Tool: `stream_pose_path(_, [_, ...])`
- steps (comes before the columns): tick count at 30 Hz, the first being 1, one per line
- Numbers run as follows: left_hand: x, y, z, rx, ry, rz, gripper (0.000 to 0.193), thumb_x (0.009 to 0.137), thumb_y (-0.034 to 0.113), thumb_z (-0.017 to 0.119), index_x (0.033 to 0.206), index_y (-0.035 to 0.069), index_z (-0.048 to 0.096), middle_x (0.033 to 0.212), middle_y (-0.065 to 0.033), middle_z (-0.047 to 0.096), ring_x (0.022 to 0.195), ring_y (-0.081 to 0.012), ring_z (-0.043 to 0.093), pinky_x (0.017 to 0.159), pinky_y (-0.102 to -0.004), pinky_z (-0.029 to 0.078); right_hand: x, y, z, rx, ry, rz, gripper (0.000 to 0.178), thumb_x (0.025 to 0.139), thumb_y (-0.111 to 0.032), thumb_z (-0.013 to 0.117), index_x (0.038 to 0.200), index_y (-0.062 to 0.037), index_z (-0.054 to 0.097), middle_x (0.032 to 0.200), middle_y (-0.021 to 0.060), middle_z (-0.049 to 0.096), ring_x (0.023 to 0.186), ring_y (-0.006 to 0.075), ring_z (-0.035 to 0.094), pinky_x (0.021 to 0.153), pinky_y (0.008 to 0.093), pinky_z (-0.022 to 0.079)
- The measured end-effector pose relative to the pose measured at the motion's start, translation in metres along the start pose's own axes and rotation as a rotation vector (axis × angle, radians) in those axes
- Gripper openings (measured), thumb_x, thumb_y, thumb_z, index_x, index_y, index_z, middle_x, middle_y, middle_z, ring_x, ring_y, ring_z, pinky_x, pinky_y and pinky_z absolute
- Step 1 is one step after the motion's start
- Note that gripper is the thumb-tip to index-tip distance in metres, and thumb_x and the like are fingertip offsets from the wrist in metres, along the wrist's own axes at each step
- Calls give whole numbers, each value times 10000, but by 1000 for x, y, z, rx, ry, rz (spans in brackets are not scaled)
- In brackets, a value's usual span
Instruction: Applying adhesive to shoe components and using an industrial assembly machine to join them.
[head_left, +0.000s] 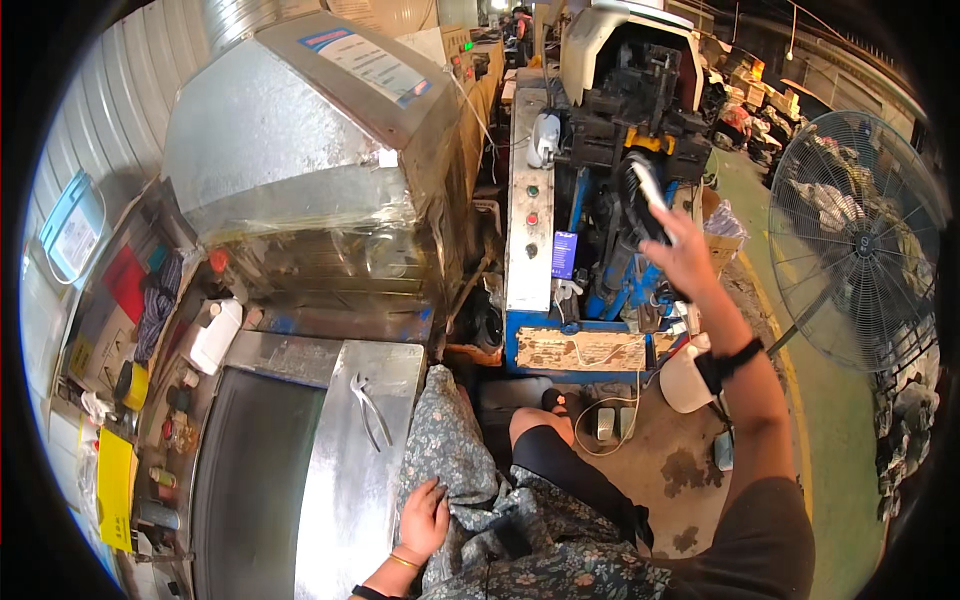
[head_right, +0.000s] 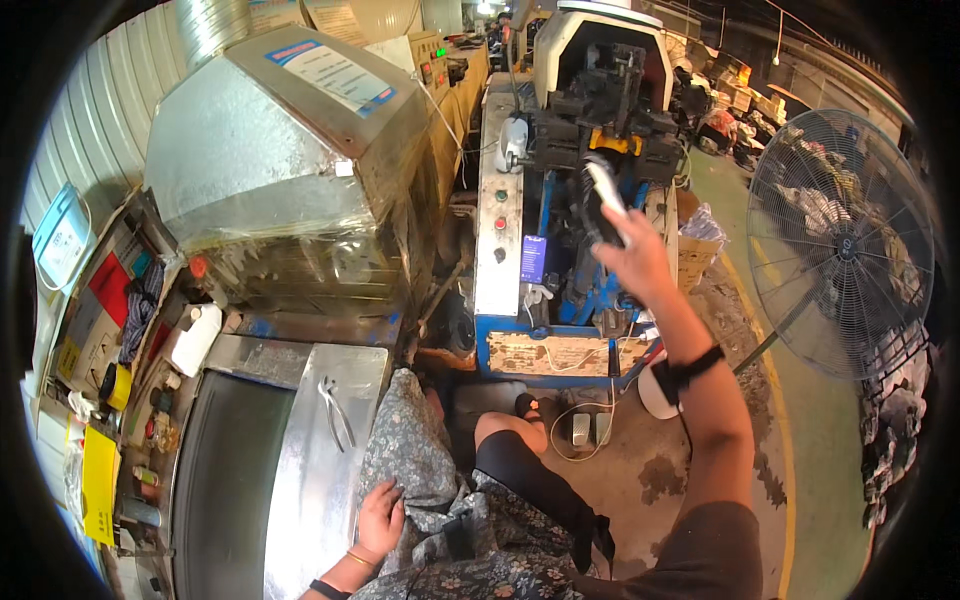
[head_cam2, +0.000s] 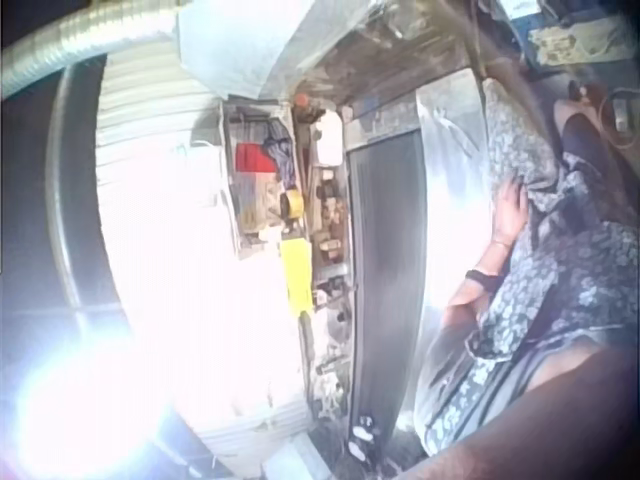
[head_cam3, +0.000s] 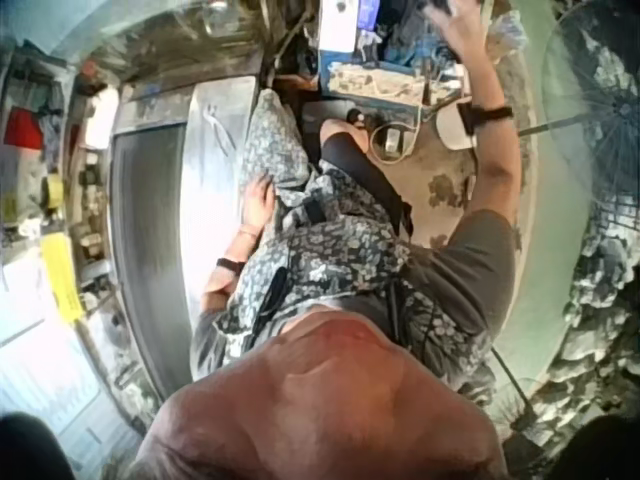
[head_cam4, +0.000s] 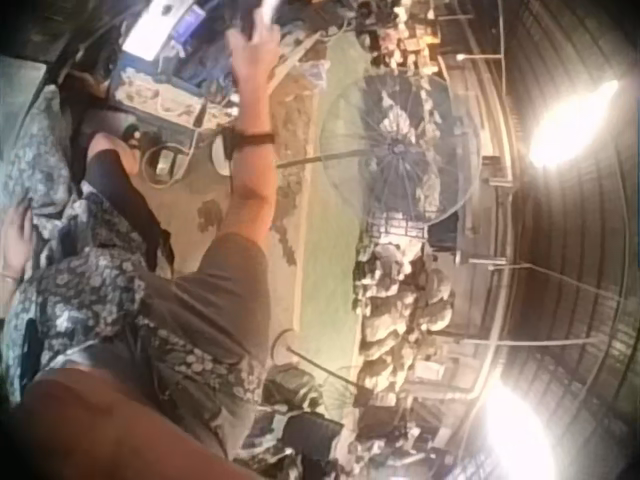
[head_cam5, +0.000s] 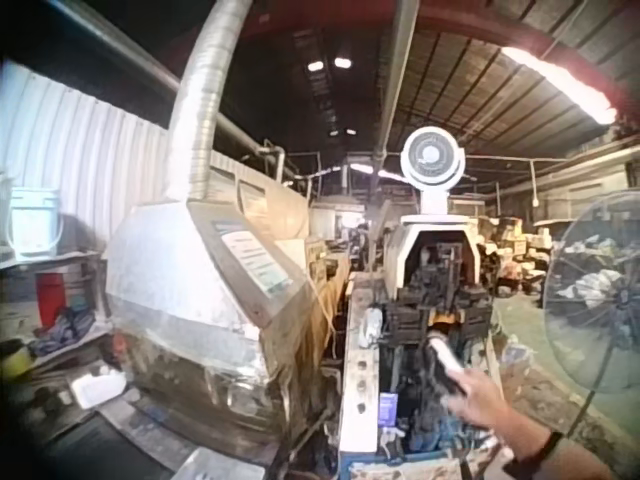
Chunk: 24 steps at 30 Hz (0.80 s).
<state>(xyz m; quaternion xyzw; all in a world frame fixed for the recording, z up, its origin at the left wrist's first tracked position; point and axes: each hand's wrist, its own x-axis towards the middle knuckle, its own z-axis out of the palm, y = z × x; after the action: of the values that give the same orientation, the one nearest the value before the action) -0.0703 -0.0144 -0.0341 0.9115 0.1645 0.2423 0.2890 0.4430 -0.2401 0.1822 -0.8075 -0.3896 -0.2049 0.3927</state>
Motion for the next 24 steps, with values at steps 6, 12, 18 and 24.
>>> stream_pose_path(6, [-4, -1, 18, 16, 84, -116, 186, 861, 103, 630, 996, 34, 738, 1146, -167, 694, 1026, -354, 662, 924, -421, 520, 77, 66, -15, -336, -5, 311, 650, 723, -321, 737, 1361, -244, 640, 1253, 207, 618, 1065, 365, 661, 956, 401, 513])
stream_pose_path(12, [2, 0, 17, 28, 89, -96, 173, 854, 104, 636, 979, 38, 735, 1126, -170, 696, 1018, -360, 662, 903, -427, 520, 110, 63, -12, -490, -230, 371, 685, 708, -326, 711, 1386, -287, 618, 1277, 161, 650, 1127, 356, 653, 971, 422, 518])
stream_pose_path(18, [0, -3, 20, 19, 115, -68, 169, 836, 97, 643, 969, 36, 725, 1102, -176, 697, 993, -377, 664, 880, -446, 526, 98, 54, -7, -506, -320, 492, 711, 724, -346, 730, 1418, -356, 576, 1308, 145, 614, 1181, 377, 611, 992, 461, 504])
stream_pose_path(24, [5, -4, 22, -3, 119, -102, 166, 838, 104, 647, 969, 39, 725, 1097, -173, 699, 984, -372, 660, 882, -433, 522, 72, 51, 11, -575, -259, 428, 768, 790, -498, 742, 1495, -360, 470, 1446, 183, 454, 1211, 429, 529, 1017, 512, 475])
